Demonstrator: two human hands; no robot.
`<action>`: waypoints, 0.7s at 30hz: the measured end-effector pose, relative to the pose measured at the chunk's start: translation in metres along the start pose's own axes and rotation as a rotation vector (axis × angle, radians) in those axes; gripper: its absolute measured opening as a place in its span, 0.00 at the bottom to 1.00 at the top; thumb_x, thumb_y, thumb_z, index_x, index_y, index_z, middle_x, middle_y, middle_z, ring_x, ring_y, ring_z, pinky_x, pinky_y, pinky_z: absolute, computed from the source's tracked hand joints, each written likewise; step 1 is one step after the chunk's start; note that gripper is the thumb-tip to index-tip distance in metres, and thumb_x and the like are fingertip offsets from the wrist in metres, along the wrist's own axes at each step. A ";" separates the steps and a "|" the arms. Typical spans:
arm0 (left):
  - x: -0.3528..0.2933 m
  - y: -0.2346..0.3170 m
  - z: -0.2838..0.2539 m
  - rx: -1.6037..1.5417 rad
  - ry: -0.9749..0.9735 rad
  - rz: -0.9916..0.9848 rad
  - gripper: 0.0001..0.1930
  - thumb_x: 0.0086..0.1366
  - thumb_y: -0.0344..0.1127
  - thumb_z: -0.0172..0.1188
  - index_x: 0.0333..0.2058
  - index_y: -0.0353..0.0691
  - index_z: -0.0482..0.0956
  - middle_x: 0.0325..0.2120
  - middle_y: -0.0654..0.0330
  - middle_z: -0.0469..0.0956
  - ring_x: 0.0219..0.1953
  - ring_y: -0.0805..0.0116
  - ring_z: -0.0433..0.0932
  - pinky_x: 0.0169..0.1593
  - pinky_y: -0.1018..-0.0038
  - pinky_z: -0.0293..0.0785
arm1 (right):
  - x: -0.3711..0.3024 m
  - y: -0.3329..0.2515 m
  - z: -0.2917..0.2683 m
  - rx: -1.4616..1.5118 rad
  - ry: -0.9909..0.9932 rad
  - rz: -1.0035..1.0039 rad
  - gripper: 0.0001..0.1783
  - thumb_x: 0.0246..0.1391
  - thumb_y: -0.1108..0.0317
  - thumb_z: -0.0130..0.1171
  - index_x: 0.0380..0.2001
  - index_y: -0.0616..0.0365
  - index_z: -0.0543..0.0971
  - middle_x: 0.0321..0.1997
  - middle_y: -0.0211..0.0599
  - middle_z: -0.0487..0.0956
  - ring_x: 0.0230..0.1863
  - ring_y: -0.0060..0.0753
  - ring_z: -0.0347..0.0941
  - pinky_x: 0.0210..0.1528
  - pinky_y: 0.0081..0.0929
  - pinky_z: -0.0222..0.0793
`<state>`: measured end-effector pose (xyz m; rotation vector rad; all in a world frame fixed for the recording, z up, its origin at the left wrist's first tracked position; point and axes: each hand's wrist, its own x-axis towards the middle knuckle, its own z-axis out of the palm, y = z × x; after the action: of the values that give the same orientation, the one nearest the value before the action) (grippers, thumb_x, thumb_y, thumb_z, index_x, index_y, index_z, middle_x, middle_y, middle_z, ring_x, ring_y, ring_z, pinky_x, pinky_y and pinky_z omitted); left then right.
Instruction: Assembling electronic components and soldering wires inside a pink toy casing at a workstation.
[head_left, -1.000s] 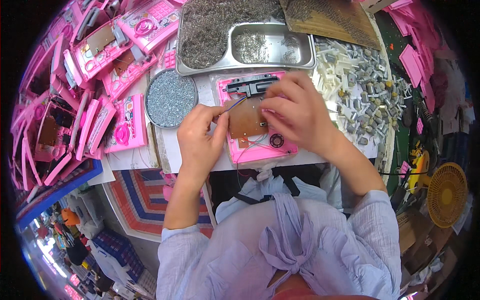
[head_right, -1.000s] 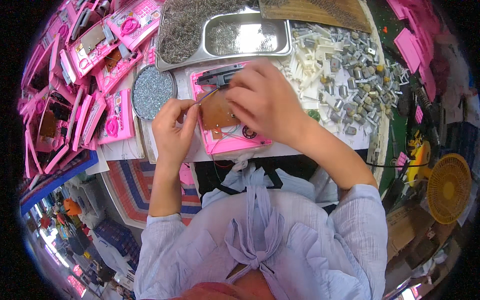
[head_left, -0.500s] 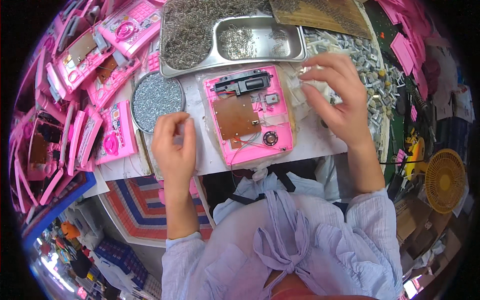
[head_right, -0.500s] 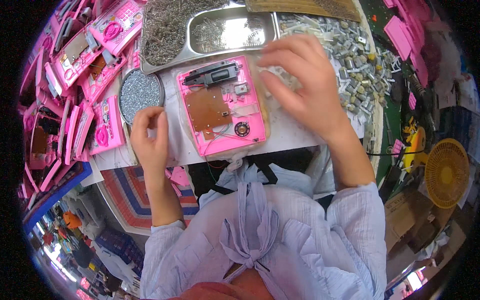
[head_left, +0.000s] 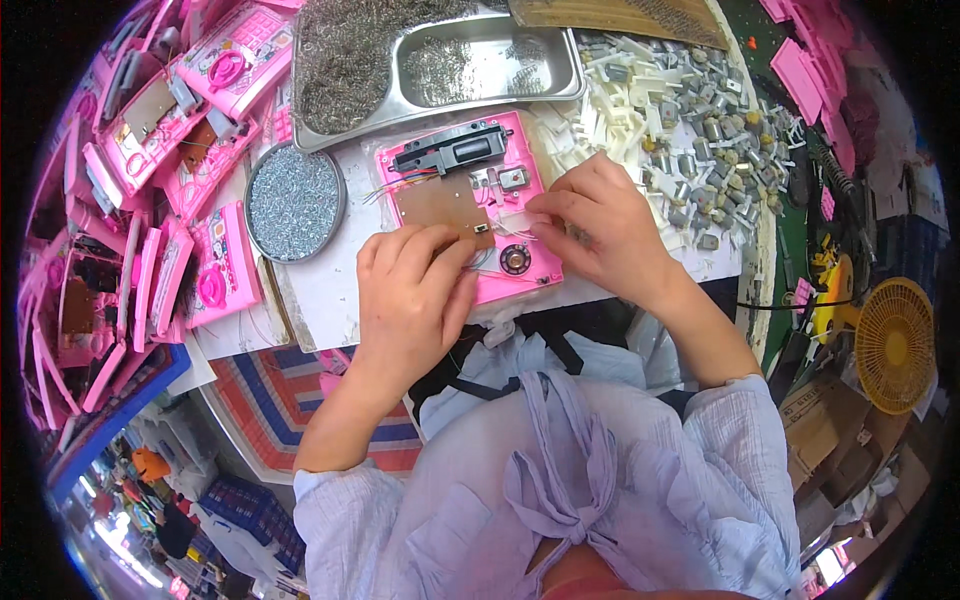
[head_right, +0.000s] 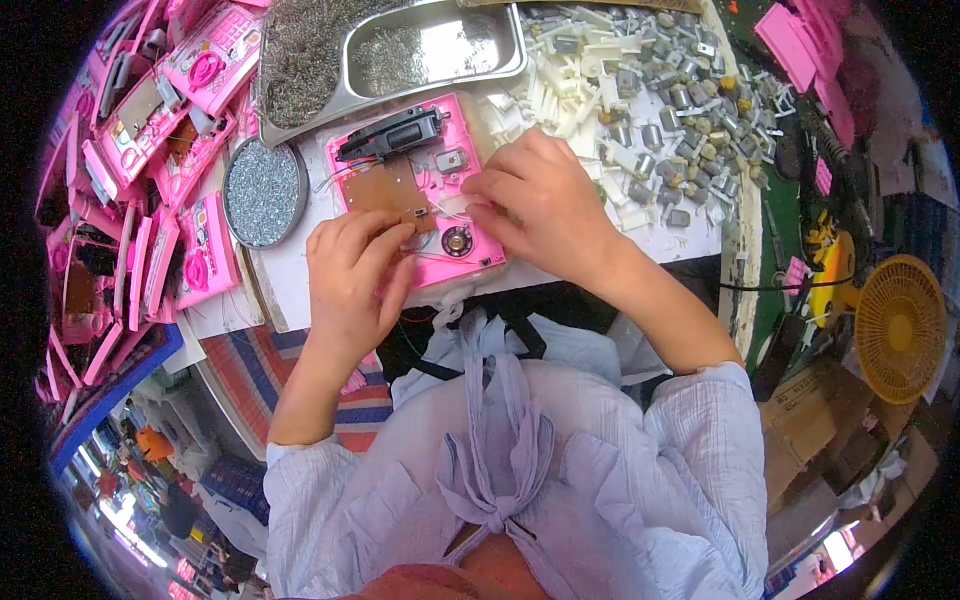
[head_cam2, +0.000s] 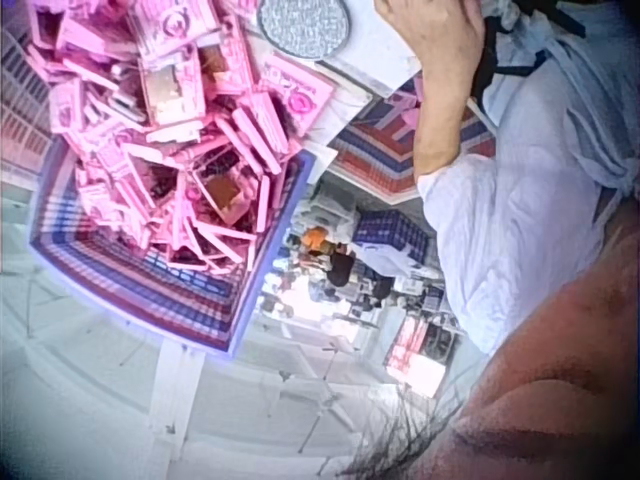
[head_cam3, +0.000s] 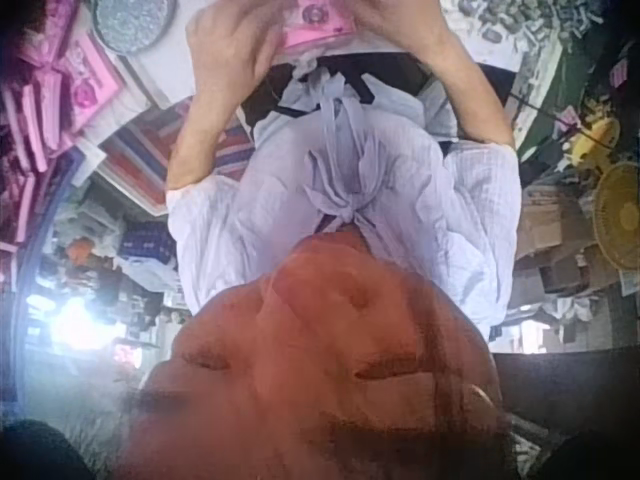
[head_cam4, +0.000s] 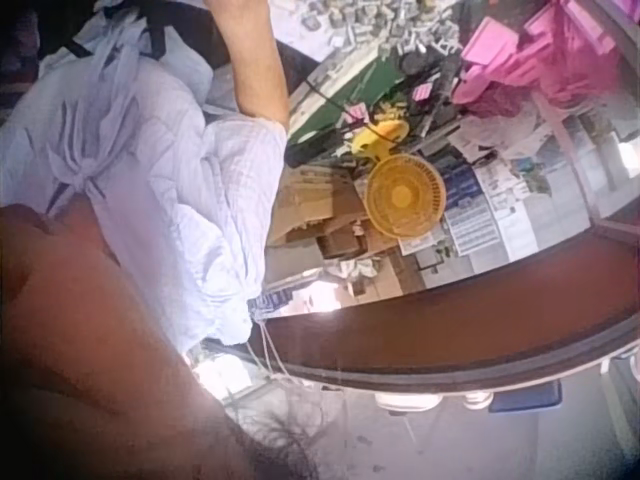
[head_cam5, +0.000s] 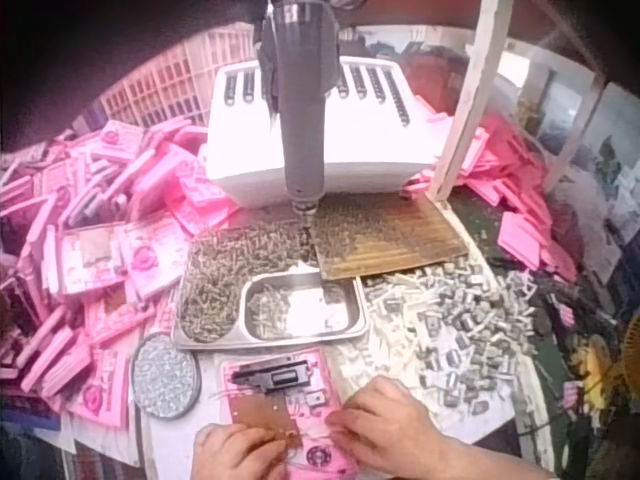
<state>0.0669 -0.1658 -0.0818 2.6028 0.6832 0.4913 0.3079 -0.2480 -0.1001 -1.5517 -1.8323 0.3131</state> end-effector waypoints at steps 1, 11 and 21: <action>0.003 0.002 0.002 -0.018 0.016 0.001 0.16 0.54 0.29 0.68 0.43 0.40 0.81 0.43 0.57 0.78 0.47 0.55 0.75 0.54 0.60 0.66 | -0.001 0.001 0.001 0.008 -0.004 0.008 0.12 0.45 0.72 0.71 0.36 0.56 0.84 0.33 0.34 0.78 0.37 0.39 0.72 0.40 0.32 0.69; 0.039 0.003 0.028 -0.012 0.004 0.147 0.13 0.51 0.28 0.70 0.37 0.44 0.83 0.34 0.62 0.77 0.41 0.59 0.75 0.50 0.62 0.66 | -0.013 0.003 -0.026 0.057 0.045 0.075 0.11 0.46 0.71 0.69 0.35 0.56 0.84 0.34 0.36 0.80 0.37 0.40 0.74 0.42 0.34 0.68; 0.003 -0.035 0.009 -0.121 0.321 -0.096 0.12 0.54 0.30 0.70 0.38 0.41 0.83 0.38 0.55 0.78 0.42 0.58 0.77 0.57 0.64 0.64 | -0.047 0.005 -0.054 0.041 0.046 0.131 0.09 0.46 0.75 0.68 0.33 0.58 0.83 0.30 0.37 0.80 0.34 0.40 0.75 0.40 0.34 0.68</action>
<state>0.0597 -0.1388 -0.1045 2.3883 0.8475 0.9022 0.3483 -0.3046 -0.0806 -1.6407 -1.6834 0.3703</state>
